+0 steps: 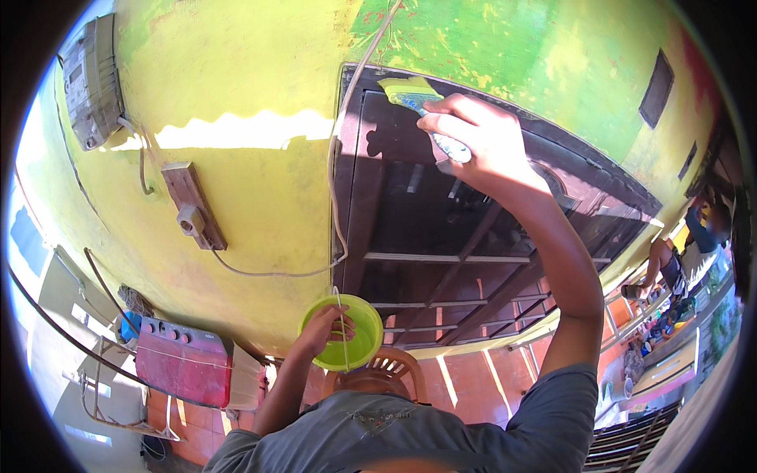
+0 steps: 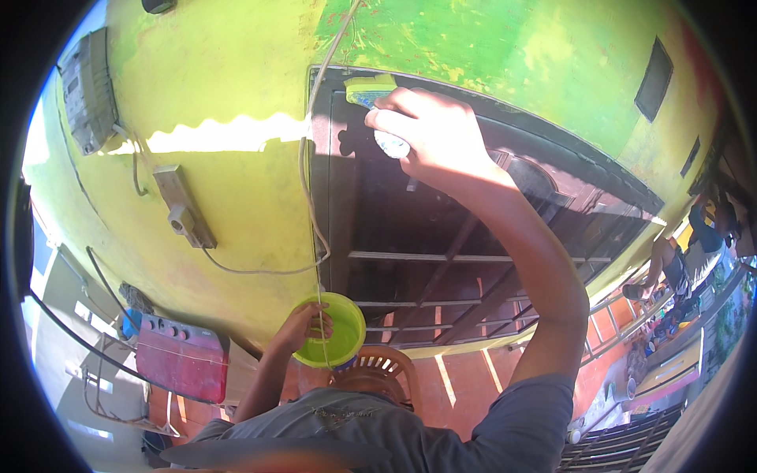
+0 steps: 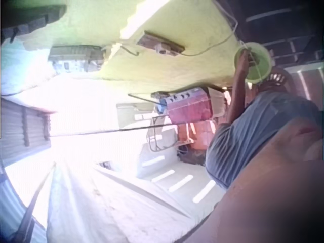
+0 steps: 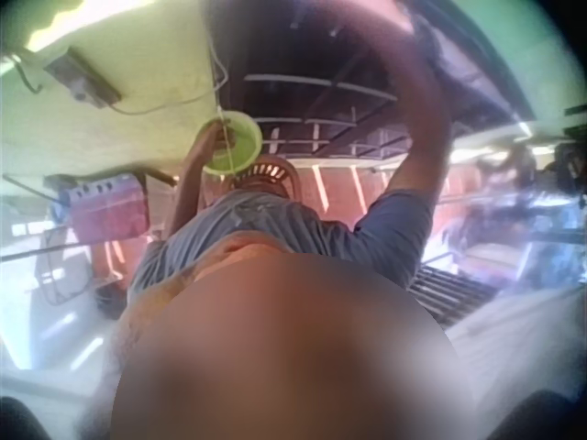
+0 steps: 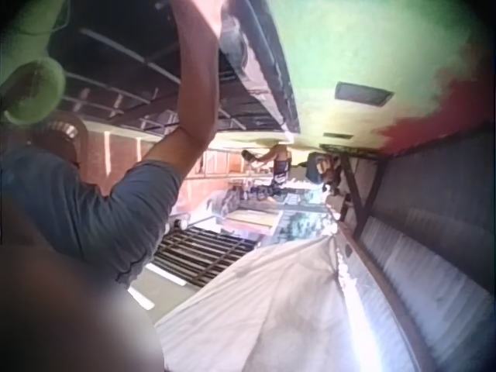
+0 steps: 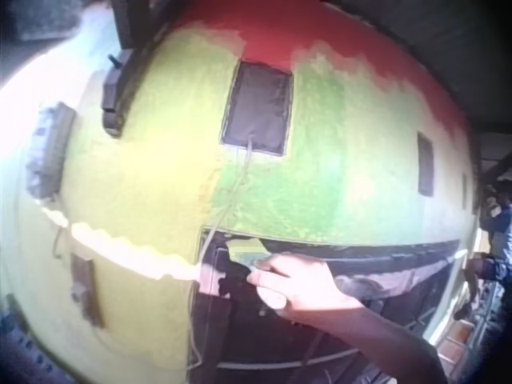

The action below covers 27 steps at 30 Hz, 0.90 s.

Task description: The person moves a wooden chair, picks up a bucket, and uses a paintbrush to apply green paint to the exterior wall above a window. The person repeatedly dips the brush into the bucket and paints the wall surface.

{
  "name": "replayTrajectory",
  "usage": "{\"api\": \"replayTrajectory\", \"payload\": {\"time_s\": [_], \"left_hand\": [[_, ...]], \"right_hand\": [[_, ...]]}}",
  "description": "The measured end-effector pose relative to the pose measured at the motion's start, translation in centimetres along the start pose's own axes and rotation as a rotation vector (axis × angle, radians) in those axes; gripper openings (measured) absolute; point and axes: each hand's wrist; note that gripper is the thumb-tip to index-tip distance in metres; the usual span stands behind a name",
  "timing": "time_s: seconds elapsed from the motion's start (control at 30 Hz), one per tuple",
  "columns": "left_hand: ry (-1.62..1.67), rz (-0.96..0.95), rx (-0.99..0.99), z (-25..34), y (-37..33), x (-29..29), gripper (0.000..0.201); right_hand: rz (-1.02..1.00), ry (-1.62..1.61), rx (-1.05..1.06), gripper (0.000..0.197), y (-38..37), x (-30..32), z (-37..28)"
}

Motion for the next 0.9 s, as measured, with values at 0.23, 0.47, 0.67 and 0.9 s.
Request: {"api": "replayTrajectory", "payload": {"time_s": [0.23, 0.47, 0.67, 0.9], "left_hand": [[-0.072, -0.009, -0.024, 0.3, -0.1, -0.3, 0.04], [-0.038, -0.061, -0.013, 0.2, -1.0, -1.3, 0.036], [-0.028, -0.093, -0.033, 0.3, -1.6, -1.3, 0.033], [-0.059, -0.096, -0.028, -0.3, -1.6, -2.6, 0.041]], "right_hand": [[0.321, 0.099, -0.064, 0.017, -3.5, 7.9, 6.2], [0.25, 0.247, -0.258, 0.018, 0.7, 11.4, 13.3], [0.005, -0.004, -0.329, 0.014, 6.4, 13.3, 10.1], [-0.058, 0.115, -0.628, 0.015, 0.0, 14.9, 16.9]]}}
Point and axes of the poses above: each hand's wrist, its own y-axis away from the middle knuckle, its own x-axis out of the back of the hand, z = x × y, and after that the axes turned 14 degrees about z, right-handed
